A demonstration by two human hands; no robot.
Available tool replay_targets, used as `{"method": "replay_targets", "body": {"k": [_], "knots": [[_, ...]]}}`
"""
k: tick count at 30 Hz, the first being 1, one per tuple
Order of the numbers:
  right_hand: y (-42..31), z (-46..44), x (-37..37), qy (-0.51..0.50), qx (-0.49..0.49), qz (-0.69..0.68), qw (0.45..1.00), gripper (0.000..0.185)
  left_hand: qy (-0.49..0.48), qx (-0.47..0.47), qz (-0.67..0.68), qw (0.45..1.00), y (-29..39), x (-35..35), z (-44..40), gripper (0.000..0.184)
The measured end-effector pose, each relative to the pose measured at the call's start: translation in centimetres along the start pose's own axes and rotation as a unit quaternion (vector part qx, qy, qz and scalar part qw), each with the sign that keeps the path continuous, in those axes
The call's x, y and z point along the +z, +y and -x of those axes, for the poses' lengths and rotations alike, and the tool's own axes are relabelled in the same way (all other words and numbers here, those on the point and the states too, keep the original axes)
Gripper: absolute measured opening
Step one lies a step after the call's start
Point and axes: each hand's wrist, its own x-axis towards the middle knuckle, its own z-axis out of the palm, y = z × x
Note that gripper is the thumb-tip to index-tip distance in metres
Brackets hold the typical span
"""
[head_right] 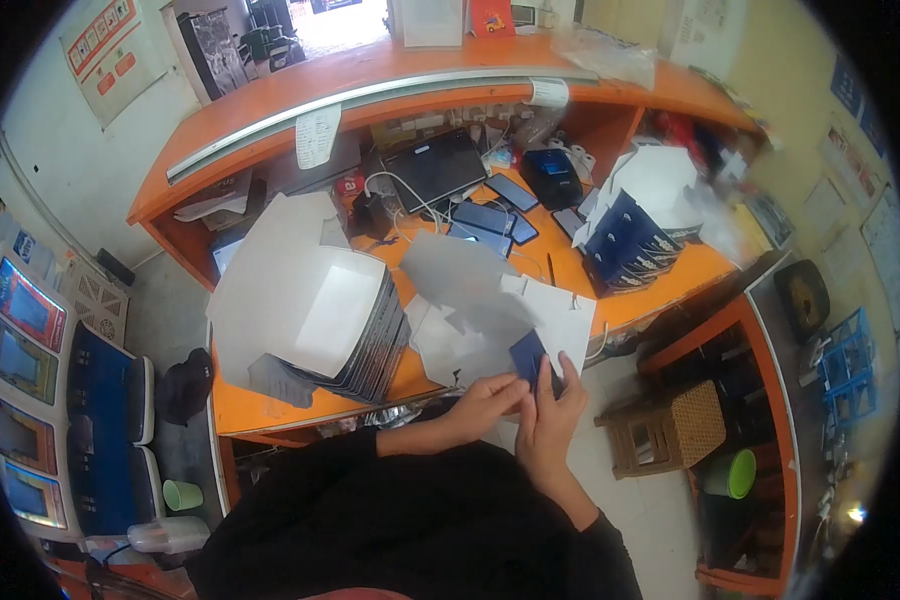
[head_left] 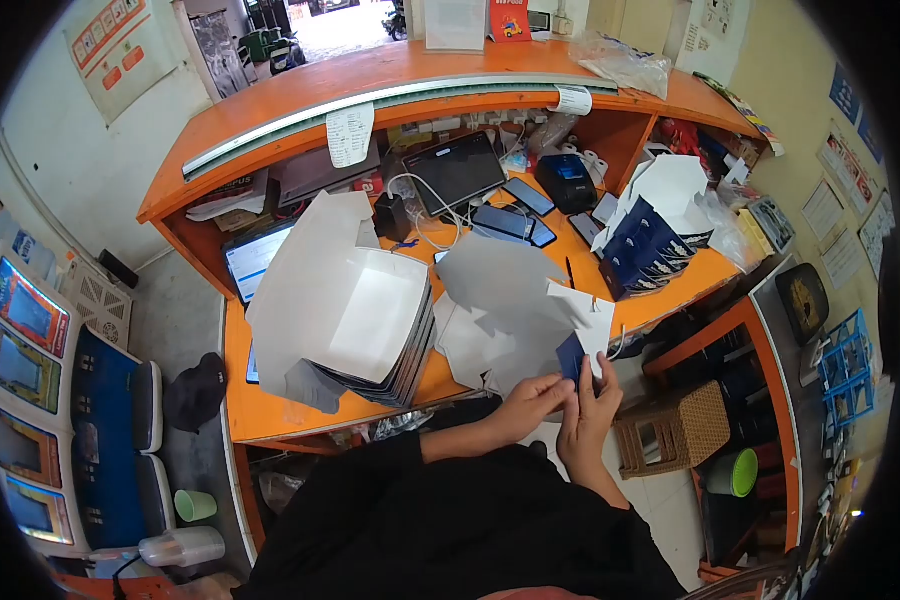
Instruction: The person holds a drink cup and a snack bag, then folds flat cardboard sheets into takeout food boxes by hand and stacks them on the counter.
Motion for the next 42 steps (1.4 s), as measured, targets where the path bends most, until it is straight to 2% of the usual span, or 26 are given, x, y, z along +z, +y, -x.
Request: {"method": "replay_targets", "body": {"k": [2, 3, 4, 5, 6, 7, 8, 11, 12, 15, 16, 19, 20, 23, 26, 29, 30, 31, 33, 34, 36, 38, 39, 40, 42], "knots": [[1.4, 0.7, 1.1, 0.036, -0.028, -0.094, 0.995, 0.045, -0.012, 0.095, -0.053, 0.994, 0.8, 0.9, 0.4, 0.030], [1.9, 0.8, 1.4, 0.052, -0.042, -0.141, 0.988, 0.046, 0.002, 0.077, -0.116, 0.990, 0.8, 0.3, 0.3, 0.031], [1.1, 0.4, 0.9, 0.040, 0.040, -0.257, 0.965, 0.049, 0.019, 0.058, -0.176, 0.982, 0.9, -0.9, 0.3, 0.032], [1.3, 0.2, 0.9, 0.013, 0.088, -0.260, 0.961, 0.050, 0.035, 0.036, -0.236, 0.970, 1.0, -2.0, 0.7, 0.033], [1.9, -0.2, 0.8, -0.012, 0.135, -0.263, 0.955, 0.051, 0.061, 0.008, -0.361, 0.931, 1.9, -2.6, 1.2, 0.033], [2.6, -0.5, 0.8, -0.036, 0.180, -0.266, 0.946, 0.052, 0.058, -0.003, -0.388, 0.920, 2.2, -3.1, 1.7, 0.032], [3.3, -0.5, 1.3, -0.027, 0.174, -0.224, 0.959, 0.049, 0.055, -0.013, -0.414, 0.908, 2.2, -3.6, 2.1, 0.031], [6.9, -0.1, 2.5, -0.023, -0.007, -0.032, 0.999, 0.046, 0.038, -0.023, -0.465, 0.884, 0.9, -4.8, 3.5, 0.030], [5.8, -0.5, 2.3, 0.001, 0.036, -0.085, 0.996, 0.033, 0.031, -0.023, -0.478, 0.877, 0.6, -5.1, 3.7, 0.030], [5.7, -0.8, 2.0, -0.034, 0.072, -0.220, 0.972, 0.018, 0.020, -0.051, -0.495, 0.867, 0.2, -5.5, 4.0, 0.029], [5.2, -1.1, 2.4, 0.005, 0.016, -0.234, 0.972, 0.008, 0.001, -0.051, -0.495, 0.867, 0.2, -5.5, 4.0, 0.030], [3.2, -1.0, 0.8, -0.100, -0.064, -0.067, 0.991, 0.016, -0.040, -0.035, -0.505, 0.862, 0.9, -5.4, 3.9, 0.031], [3.4, -0.6, 1.3, -0.111, -0.094, -0.061, 0.987, 0.023, -0.043, -0.023, -0.511, 0.858, 1.1, -5.1, 3.9, 0.030], [3.7, -0.5, 1.3, -0.152, -0.180, -0.001, 0.972, 0.018, -0.062, 0.012, -0.537, 0.841, 0.8, -5.4, 3.9, 0.029], [3.1, -0.5, 1.0, -0.107, -0.142, -0.125, 0.976, 0.028, -0.048, 0.026, -0.542, 0.839, 1.5, -4.7, 3.8, 0.028], [1.7, 0.7, 1.8, 0.072, 0.034, -0.145, 0.986, 0.053, -0.014, 0.075, -0.532, 0.843, 1.7, -4.1, 3.1, 0.027], [1.8, 1.1, 2.3, 0.029, 0.107, -0.250, 0.962, 0.073, -0.003, 0.099, -0.526, 0.845, 1.6, -3.9, 2.8, 0.027], [2.1, 1.5, 2.9, -0.004, 0.183, -0.327, 0.927, 0.073, -0.024, 0.088, -0.555, 0.827, 1.7, -3.5, 2.6, 0.027], [1.7, 2.0, 3.8, -0.066, 0.330, -0.469, 0.817, 0.075, -0.068, 0.064, -0.611, 0.786, 2.1, -2.7, 2.5, 0.027], [0.2, 1.3, 2.7, -0.087, 0.370, -0.482, 0.790, 0.071, -0.064, 0.124, -0.615, 0.776, 2.2, -2.9, 2.4, 0.028], [1.7, 1.3, 2.1, -0.106, 0.315, -0.433, 0.838, 0.074, -0.055, 0.242, -0.616, 0.747, 2.6, -3.8, 2.3, 0.031], [5.3, 1.9, 1.6, -0.122, 0.237, -0.378, 0.887, 0.056, 0.072, 0.298, -0.628, 0.716, 5.0, -4.3, 2.4, 0.037], [6.3, 1.8, 1.7, -0.107, 0.184, -0.368, 0.905, 0.057, 0.136, 0.322, -0.628, 0.696, 6.1, -4.6, 2.4, 0.040], [6.6, 1.9, 1.5, -0.093, 0.133, -0.357, 0.920, 0.057, 0.176, 0.302, -0.654, 0.670, 6.5, -5.0, 2.6, 0.040], [6.5, 1.6, -0.1, -0.156, 0.167, -0.414, 0.881, 0.061, 0.251, 0.261, -0.704, 0.611, 6.9, -5.5, 2.8, 0.039]]}}
